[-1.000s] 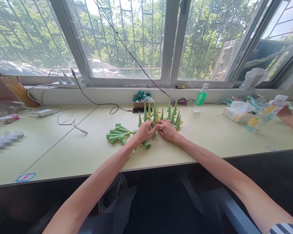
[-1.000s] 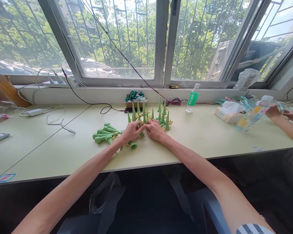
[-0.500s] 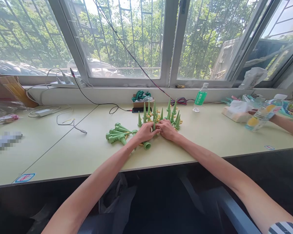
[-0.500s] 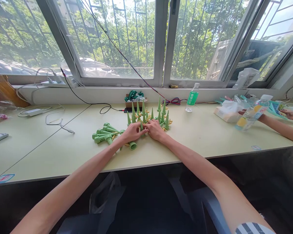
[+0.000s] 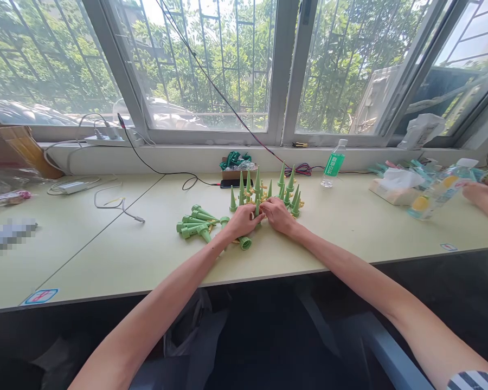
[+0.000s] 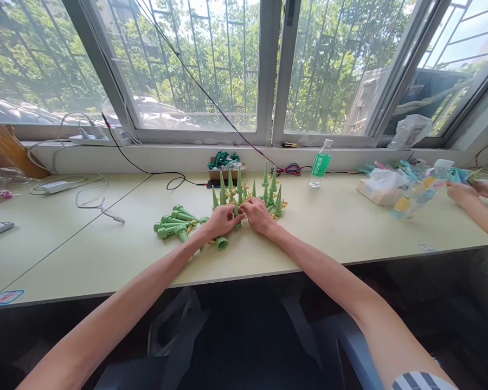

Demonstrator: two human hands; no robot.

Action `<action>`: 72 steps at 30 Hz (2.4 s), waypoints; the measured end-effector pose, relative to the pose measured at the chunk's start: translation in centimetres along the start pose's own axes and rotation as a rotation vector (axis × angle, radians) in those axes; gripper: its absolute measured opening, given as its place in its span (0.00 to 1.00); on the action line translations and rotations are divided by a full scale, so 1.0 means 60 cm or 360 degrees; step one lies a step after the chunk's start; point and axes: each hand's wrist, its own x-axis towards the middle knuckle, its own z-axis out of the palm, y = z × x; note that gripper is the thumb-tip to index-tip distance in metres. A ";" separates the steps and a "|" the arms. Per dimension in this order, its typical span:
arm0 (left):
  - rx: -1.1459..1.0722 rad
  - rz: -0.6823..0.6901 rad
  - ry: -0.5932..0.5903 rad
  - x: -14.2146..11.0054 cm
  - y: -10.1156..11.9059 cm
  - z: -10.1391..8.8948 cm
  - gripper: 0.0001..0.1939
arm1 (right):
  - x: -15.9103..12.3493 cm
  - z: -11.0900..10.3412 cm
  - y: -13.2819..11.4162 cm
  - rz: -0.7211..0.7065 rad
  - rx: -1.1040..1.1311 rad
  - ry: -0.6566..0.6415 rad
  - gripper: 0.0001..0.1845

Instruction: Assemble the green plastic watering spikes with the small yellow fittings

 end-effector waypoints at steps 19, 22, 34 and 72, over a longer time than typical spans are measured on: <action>-0.0203 0.0123 0.0127 0.001 0.003 0.000 0.11 | 0.001 -0.016 -0.020 -0.0159 0.0443 0.0326 0.11; -0.0254 0.0120 0.0173 0.001 0.003 0.000 0.11 | 0.000 -0.014 -0.019 -0.0154 0.0435 0.0330 0.10; -0.0277 0.0170 0.0186 -0.001 0.006 -0.001 0.12 | 0.000 -0.016 -0.020 -0.0104 0.0476 0.0351 0.10; -0.0335 0.0049 0.0315 0.001 0.014 -0.002 0.15 | 0.001 -0.023 -0.027 0.0127 0.0590 0.0451 0.11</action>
